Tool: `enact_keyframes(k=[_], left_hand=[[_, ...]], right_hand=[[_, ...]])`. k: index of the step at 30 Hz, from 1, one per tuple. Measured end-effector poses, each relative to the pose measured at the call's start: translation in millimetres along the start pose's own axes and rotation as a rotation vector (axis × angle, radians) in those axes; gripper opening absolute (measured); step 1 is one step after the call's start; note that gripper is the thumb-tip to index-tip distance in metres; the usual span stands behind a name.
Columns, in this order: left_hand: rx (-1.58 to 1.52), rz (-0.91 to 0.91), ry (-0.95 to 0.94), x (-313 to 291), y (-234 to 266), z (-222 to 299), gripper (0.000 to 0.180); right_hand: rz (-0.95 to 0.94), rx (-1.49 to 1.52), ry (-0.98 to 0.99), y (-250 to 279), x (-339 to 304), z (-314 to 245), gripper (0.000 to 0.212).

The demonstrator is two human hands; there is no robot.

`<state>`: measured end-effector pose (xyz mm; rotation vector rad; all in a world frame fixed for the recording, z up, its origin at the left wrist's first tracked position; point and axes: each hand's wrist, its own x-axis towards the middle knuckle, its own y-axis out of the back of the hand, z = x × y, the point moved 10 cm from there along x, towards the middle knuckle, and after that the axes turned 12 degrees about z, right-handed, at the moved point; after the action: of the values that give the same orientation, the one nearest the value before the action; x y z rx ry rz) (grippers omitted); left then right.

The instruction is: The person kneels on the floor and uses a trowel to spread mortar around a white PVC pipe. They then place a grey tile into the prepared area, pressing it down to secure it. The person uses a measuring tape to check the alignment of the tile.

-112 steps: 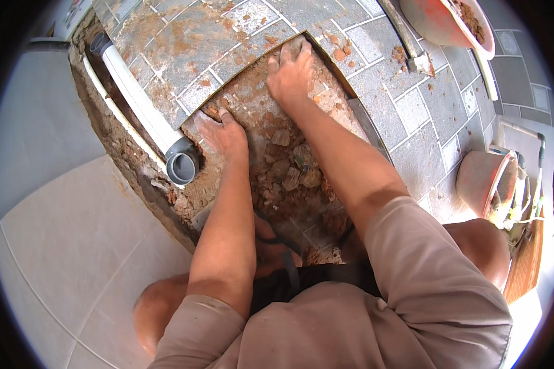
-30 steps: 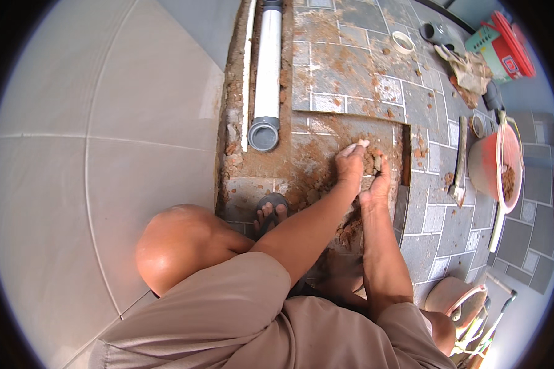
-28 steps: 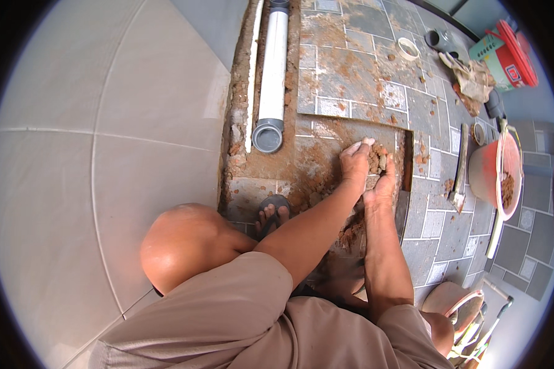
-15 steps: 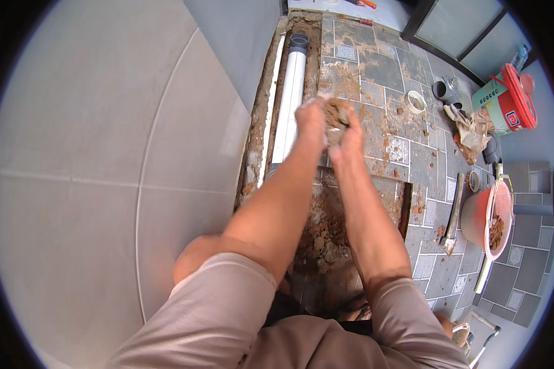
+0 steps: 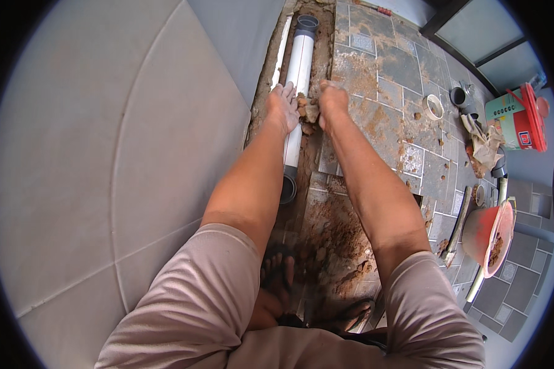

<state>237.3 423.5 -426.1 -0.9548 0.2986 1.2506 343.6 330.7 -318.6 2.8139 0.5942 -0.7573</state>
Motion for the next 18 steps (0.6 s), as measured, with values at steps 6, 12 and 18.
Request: enact_keyframes(k=[6,12,18], left_hand=[[0.593,0.243,-0.102,52,33,-9,0.05],[1.475,0.453,-0.574,21,49,43,0.042],[1.608,0.64,-0.669,-164,3,-50,0.045]], right_hand=[[-0.023,0.122,0.241,89,15,2,0.025],[0.308,-0.476,0.501,327,-49,88,0.034],[0.46,-0.895,0.564,449,-91,208,0.059]])
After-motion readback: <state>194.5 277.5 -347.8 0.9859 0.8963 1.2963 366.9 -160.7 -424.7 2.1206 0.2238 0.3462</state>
